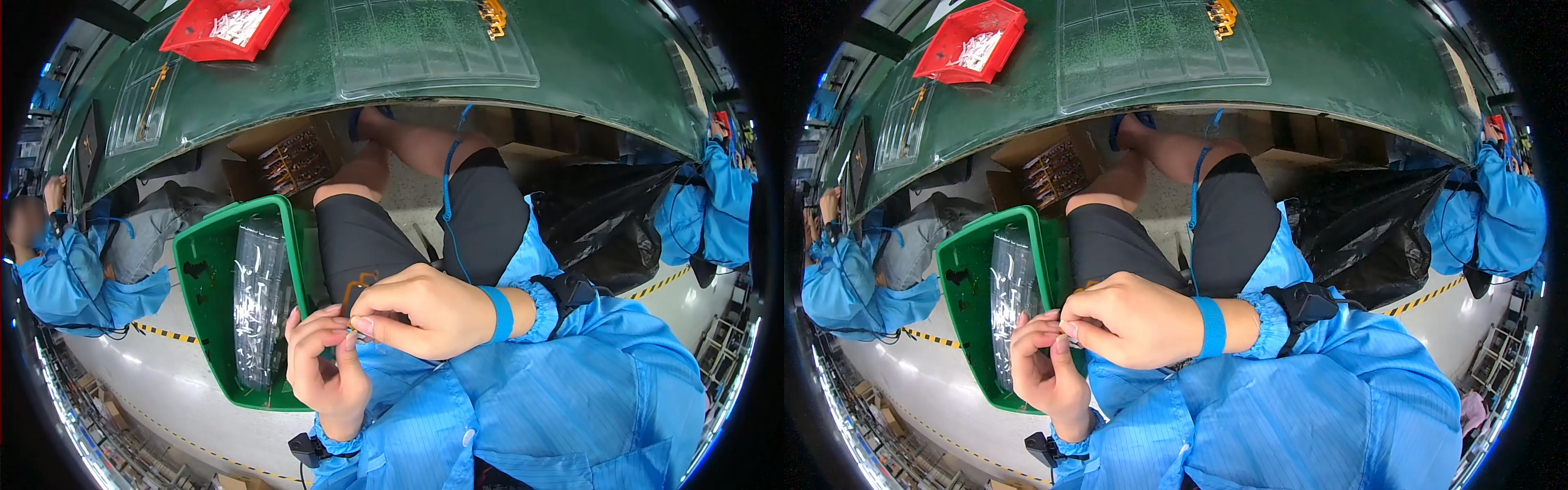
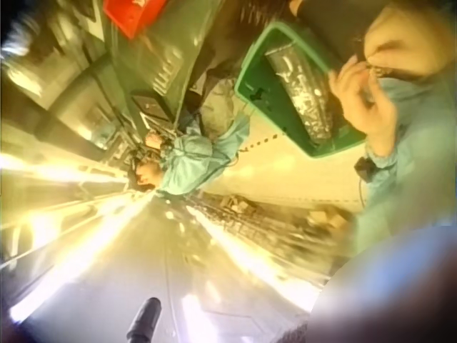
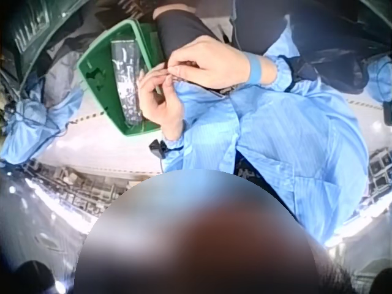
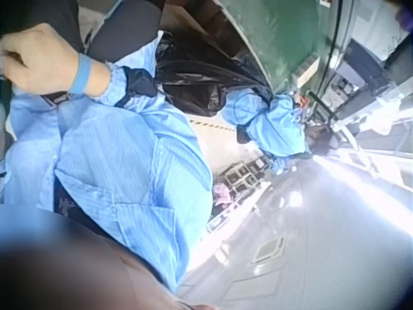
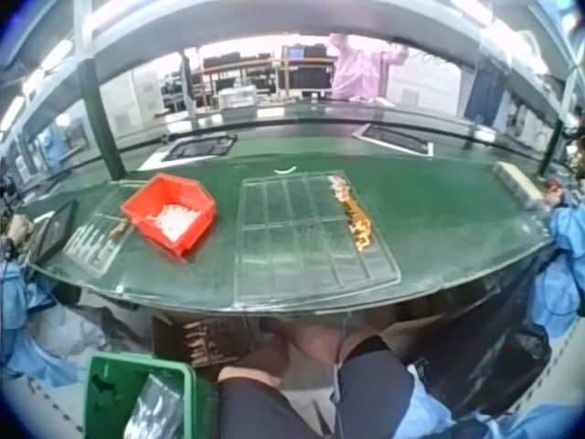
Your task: Assembling small electronic connectors and flex cables at a factory workbench.
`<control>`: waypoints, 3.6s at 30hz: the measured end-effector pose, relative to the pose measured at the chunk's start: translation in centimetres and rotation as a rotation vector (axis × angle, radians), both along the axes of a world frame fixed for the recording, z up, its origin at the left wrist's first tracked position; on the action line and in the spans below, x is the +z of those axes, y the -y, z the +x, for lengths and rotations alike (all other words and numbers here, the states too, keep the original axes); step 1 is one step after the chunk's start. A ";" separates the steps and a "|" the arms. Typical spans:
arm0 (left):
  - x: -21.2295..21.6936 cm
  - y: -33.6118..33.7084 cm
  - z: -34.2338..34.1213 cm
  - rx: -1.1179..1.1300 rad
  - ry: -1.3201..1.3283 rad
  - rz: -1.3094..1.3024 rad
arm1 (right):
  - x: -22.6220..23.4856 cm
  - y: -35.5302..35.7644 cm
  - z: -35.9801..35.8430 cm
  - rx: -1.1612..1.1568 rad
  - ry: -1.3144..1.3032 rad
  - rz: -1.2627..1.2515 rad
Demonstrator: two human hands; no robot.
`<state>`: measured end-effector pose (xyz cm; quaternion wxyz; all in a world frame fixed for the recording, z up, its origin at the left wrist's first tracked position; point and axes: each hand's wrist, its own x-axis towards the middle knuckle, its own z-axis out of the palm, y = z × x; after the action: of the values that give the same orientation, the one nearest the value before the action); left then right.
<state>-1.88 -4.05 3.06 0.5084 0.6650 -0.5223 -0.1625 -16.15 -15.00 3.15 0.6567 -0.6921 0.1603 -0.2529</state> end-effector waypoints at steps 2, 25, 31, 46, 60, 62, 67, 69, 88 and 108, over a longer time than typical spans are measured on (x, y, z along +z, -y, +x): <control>0.0 0.0 0.0 0.009 0.047 0.005 | 0.2 0.0 0.0 -0.022 -0.042 0.051; -4.4 -7.3 10.3 0.650 0.578 0.290 | -0.4 -0.9 2.3 -0.076 -0.060 0.795; -1.0 -5.8 5.1 0.131 0.617 -0.059 | 0.0 -1.2 3.1 -0.021 -0.101 0.805; -0.3 -2.3 2.6 0.002 0.396 -0.088 | -0.3 -1.9 3.1 0.004 -0.065 0.619; -0.7 -3.4 1.9 0.015 -0.150 0.080 | 0.5 -1.3 2.5 0.045 -0.201 0.387; -0.8 -3.6 1.8 0.013 -0.383 0.109 | 0.2 -1.2 2.4 0.068 -0.172 0.350; -0.5 -3.3 1.8 0.122 -0.388 0.106 | 0.2 -1.2 2.3 0.097 -0.158 0.351; -0.8 -3.3 2.3 0.242 -0.328 0.015 | -0.2 -1.5 2.4 0.091 -0.117 0.422; -4.4 -9.1 10.1 0.500 1.362 0.597 | 0.1 -1.0 2.8 0.035 -0.024 0.818; 1.5 -2.3 0.4 0.060 0.561 0.084 | 0.5 -2.5 2.0 -0.227 -0.060 0.092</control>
<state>-1.43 -1.78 4.53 0.3206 0.7196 -0.6156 0.0215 -14.18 -12.55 3.64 0.6496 -0.6460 0.2687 -0.2974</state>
